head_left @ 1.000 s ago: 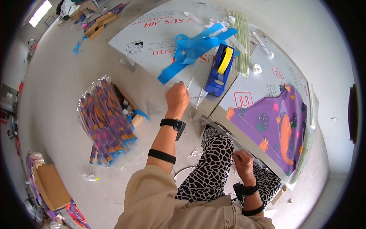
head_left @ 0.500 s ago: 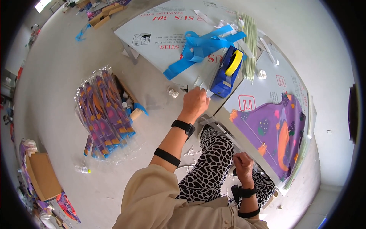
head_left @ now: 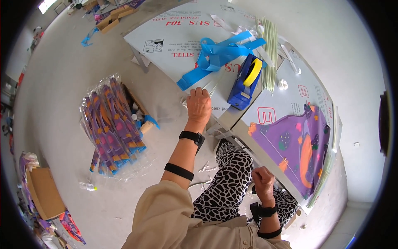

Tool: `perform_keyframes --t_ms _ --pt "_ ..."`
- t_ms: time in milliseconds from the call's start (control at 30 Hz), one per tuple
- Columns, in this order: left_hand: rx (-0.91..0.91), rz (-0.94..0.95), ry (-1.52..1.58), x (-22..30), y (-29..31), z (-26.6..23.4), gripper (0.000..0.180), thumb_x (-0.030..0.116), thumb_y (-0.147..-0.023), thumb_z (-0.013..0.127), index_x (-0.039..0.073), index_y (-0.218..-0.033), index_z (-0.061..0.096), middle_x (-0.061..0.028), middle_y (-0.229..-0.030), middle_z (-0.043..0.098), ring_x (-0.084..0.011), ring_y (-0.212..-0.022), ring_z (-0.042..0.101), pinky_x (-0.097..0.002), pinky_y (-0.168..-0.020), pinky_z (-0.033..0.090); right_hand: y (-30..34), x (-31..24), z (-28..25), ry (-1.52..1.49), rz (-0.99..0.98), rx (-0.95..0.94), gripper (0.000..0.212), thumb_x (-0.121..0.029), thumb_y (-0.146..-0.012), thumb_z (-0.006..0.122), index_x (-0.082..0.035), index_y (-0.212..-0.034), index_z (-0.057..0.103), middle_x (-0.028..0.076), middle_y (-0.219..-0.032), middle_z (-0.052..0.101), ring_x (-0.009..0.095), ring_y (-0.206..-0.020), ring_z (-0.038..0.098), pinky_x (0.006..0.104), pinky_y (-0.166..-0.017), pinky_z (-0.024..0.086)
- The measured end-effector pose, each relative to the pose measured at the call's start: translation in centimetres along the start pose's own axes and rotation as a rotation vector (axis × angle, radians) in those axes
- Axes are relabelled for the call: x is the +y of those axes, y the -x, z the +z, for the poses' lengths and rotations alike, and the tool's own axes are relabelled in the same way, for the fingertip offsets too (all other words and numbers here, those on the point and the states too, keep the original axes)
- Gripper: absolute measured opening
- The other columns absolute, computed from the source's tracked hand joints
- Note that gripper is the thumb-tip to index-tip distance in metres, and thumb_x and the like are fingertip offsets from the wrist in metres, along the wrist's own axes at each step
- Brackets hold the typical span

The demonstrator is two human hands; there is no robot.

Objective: Assembling plastic kites by attaching support sticks and string on a workbench.

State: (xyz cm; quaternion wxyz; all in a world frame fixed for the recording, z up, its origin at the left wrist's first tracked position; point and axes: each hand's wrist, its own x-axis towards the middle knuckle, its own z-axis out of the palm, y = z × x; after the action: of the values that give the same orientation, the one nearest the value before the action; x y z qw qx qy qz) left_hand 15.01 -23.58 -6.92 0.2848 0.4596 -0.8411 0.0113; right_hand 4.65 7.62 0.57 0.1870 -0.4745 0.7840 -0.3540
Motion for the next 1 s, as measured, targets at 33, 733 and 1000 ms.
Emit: perform_keyframes --t_ms 33,733,1000 --pt "-0.027 -0.009 0.029 -0.4 0.2 0.5 0.010 0.007 -0.072 0.060 0.004 -0.080 0.053 -0.0101 -0.083 0.054 -0.0260 -0.082 0.056 -0.0383 -0.066 0.048 0.0 0.0 0.1 -0.004 -0.001 -0.002 0.005 0.004 -0.075 0.062 0.001 -0.077 0.058 0.010 -0.069 0.057 0.022 -0.057 0.054 0.0293 -0.053 0.042" --pt "-0.415 -0.106 0.194 0.6 -0.9 -0.2 0.017 0.015 -0.070 0.065 0.000 -0.076 0.063 -0.0201 -0.078 0.064 -0.0362 -0.078 0.062 -0.0434 -0.068 0.050 -0.2 -0.6 0.2 -0.019 -0.062 0.015 0.005 0.003 -0.075 0.062 0.001 -0.078 0.058 0.011 -0.069 0.056 0.023 -0.057 0.054 0.0296 -0.052 0.042" --pt "-0.340 -0.182 0.305 0.0 4.5 -0.3 0.017 0.015 -0.074 0.063 -0.002 -0.077 0.059 -0.0198 -0.072 0.062 -0.0352 -0.071 0.062 -0.0421 -0.065 0.050 -0.6 -0.9 -0.3 -0.090 -0.039 0.044 0.005 0.003 -0.076 0.062 0.002 -0.079 0.058 0.011 -0.070 0.057 0.022 -0.059 0.056 0.0290 -0.054 0.043"
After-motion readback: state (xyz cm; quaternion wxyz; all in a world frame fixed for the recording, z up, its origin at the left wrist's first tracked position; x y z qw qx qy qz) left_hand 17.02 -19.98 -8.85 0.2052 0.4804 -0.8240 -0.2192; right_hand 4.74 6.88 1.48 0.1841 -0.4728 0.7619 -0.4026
